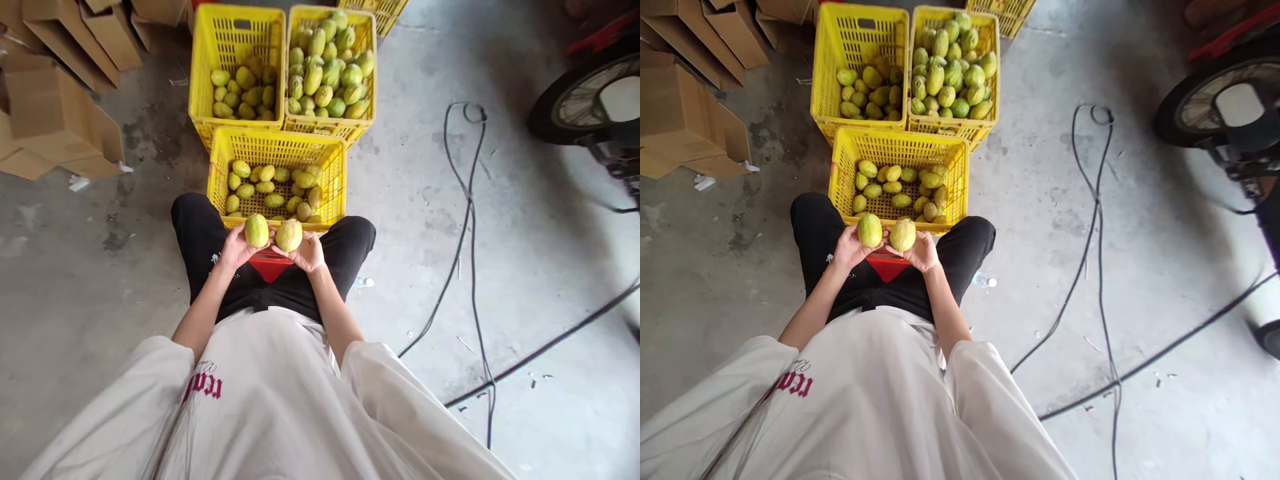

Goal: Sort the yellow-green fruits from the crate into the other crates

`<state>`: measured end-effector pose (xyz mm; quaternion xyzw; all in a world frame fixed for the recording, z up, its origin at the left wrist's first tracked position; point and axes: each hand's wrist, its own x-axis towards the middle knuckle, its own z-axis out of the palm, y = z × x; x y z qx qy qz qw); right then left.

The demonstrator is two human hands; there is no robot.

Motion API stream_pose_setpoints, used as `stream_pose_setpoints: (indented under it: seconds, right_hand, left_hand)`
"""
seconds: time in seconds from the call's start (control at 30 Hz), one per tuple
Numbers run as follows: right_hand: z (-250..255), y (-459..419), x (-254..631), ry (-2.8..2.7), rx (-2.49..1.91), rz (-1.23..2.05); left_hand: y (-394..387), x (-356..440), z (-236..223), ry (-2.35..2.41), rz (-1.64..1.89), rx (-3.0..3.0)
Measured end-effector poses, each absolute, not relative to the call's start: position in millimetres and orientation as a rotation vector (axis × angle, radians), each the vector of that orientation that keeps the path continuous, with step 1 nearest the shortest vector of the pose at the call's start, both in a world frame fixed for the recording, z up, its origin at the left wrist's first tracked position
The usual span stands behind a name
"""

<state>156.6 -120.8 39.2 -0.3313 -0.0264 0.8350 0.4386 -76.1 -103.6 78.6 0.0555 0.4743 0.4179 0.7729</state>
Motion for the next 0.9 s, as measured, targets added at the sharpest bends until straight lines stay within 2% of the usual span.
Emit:
stream_pose_setpoints:
  seconds: [0.23,0.6,0.9]
  right_hand:
    - [9,-124,163,-0.051,-0.887,2.066]
    - [25,-118,153,0.011,-0.792,1.96]
    - [3,-121,161,0.027,-0.85,2.013]
  left_hand:
    - [-106,-70,67,0.978,0.842,-0.032]
    - [-100,-71,77,0.96,0.889,-0.034]
    - [-104,-77,56,1.023,0.861,0.073]
